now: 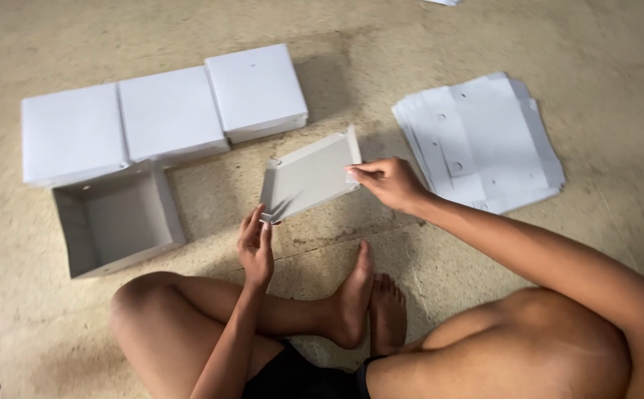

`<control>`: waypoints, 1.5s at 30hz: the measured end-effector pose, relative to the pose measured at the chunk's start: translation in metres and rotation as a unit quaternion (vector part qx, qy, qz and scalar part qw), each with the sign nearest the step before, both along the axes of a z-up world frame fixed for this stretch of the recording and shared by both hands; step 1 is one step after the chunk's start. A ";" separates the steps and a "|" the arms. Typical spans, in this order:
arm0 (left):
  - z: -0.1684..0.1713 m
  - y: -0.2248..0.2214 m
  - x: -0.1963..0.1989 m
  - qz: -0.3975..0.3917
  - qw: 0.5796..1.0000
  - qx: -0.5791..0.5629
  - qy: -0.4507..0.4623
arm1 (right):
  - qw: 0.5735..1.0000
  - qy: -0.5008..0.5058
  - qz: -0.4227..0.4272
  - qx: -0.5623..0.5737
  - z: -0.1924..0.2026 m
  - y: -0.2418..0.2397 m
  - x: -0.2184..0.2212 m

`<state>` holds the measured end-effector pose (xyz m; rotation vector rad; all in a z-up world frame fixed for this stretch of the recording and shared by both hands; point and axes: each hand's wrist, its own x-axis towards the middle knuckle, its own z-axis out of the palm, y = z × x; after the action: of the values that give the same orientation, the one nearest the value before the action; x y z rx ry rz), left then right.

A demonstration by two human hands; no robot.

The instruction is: Folding and assembling white cardboard boxes from flat pre-cut sheets while sitting on the floor.

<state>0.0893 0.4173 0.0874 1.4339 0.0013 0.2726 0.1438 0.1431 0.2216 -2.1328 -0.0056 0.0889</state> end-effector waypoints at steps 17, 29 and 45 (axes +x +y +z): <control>0.008 -0.015 -0.002 0.114 0.986 -0.047 0.111 | 0.978 -0.085 0.179 -0.069 0.031 0.015 0.003; -0.003 -0.027 -0.047 0.160 0.924 -0.299 0.178 | 0.981 -0.118 0.154 0.010 0.023 0.049 0.010; 0.103 -0.039 -0.067 0.100 0.982 -0.053 0.152 | 0.993 -0.029 0.052 0.102 -0.015 0.033 0.014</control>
<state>0.0222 0.3779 0.1909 1.3584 0.4045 0.2122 0.1583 0.1764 0.2063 -1.9291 -0.1539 0.0841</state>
